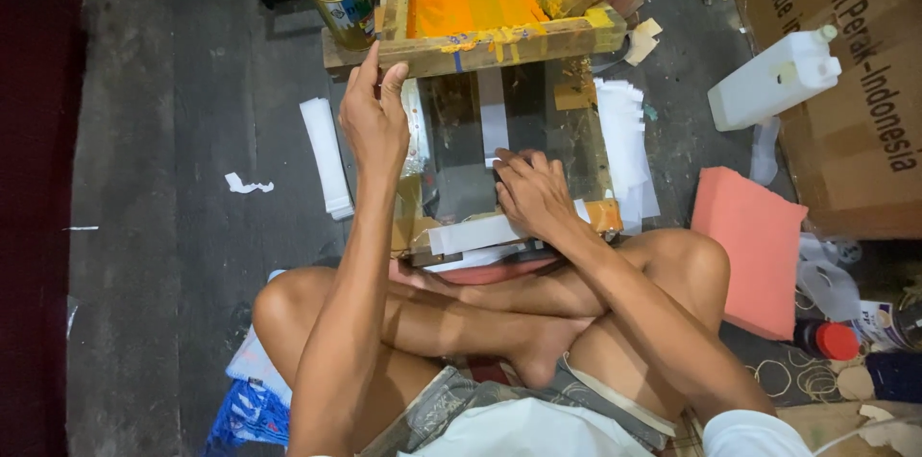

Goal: The person sits on the floor and performs screen printing by placing white paper under a wooden frame. They use a squeegee to spread orange ink across the screen mesh, then lift the frame to reveal the printed paper.

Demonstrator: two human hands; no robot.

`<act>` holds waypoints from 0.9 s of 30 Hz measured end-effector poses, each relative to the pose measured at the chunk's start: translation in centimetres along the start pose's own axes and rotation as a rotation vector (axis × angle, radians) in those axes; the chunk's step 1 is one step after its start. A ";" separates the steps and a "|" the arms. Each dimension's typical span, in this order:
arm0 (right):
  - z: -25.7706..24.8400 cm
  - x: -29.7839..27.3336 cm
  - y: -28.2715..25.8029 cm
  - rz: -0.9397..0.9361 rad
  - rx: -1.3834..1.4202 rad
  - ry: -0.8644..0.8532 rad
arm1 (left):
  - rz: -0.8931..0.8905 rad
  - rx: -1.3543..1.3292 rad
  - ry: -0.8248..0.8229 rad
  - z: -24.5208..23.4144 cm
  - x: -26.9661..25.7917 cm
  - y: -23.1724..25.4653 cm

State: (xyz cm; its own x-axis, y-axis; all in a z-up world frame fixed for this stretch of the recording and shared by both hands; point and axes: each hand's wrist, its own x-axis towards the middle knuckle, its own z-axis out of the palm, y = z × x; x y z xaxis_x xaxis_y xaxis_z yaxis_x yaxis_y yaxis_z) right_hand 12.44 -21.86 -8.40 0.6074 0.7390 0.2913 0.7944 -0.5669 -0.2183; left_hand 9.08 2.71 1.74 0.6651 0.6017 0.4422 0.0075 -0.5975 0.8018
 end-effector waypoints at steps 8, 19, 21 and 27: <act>0.6 0.4 0.7 0.028 -0.007 -0.049 | 0.003 -0.016 0.008 -0.2 0.1 0.6; 0.3 0.7 0.9 0.048 -0.027 -0.114 | 0.011 -0.012 0.017 0.0 0.3 0.1; 0.5 0.7 1.0 0.029 -0.044 -0.059 | 0.001 -0.027 0.014 0.0 0.3 0.1; 0.2 0.8 1.0 0.022 -0.035 -0.037 | 0.009 -0.032 0.028 -0.1 0.5 0.4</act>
State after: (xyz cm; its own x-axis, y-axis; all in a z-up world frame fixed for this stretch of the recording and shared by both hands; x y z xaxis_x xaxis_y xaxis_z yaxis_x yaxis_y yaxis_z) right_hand 13.67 -21.76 -8.58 0.6254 0.7386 0.2518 0.7803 -0.5955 -0.1911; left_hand 9.32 2.81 2.26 0.6441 0.6109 0.4603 -0.0226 -0.5863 0.8098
